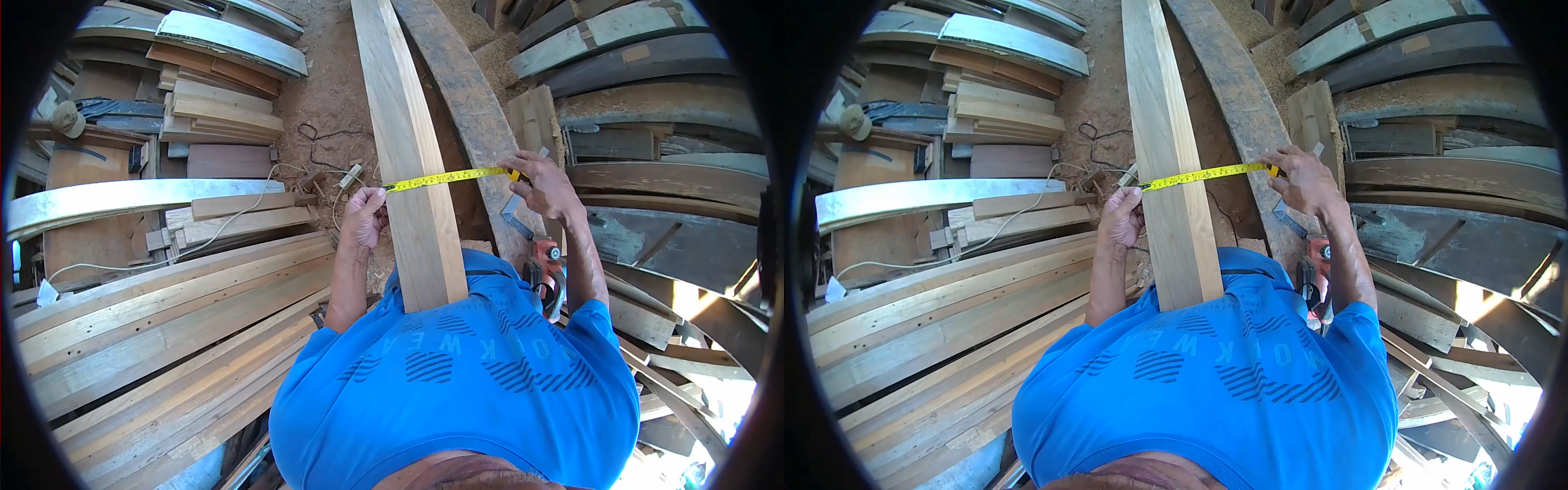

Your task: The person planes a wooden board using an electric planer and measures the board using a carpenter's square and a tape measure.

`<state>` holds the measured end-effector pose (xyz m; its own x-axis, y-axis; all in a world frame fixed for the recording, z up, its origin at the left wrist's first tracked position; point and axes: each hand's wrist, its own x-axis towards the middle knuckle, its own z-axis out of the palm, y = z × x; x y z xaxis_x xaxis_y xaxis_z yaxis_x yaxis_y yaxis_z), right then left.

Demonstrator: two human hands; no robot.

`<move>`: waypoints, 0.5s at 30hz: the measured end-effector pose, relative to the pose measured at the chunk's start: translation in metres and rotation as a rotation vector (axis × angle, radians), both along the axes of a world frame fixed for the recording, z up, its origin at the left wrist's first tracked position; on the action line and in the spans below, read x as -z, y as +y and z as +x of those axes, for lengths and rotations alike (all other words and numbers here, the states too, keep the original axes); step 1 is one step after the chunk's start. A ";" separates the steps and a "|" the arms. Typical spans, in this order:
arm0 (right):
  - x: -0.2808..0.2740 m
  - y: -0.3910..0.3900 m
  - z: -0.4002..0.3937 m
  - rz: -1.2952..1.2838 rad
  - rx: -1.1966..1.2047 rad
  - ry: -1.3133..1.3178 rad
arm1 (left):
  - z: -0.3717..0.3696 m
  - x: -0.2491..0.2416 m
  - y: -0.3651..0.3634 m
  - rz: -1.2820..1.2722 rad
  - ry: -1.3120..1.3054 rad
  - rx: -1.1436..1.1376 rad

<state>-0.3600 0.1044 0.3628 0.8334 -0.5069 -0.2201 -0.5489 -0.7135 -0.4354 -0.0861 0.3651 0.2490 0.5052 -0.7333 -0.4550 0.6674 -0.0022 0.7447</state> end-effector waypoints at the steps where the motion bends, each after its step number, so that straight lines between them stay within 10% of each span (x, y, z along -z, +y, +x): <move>1: 0.000 0.000 0.000 0.002 -0.006 -0.004 | -0.002 -0.004 -0.001 0.014 -0.008 -0.015; 15: -0.057 0.039 -0.017 0.165 -0.131 0.125 | -0.034 0.016 0.052 -0.305 0.493 0.199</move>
<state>-0.3770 0.1439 0.4200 0.8510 -0.3447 -0.3963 -0.5130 -0.7073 -0.4863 -0.1197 0.4168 0.2334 0.1283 -0.9259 -0.3553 0.9422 0.0020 0.3350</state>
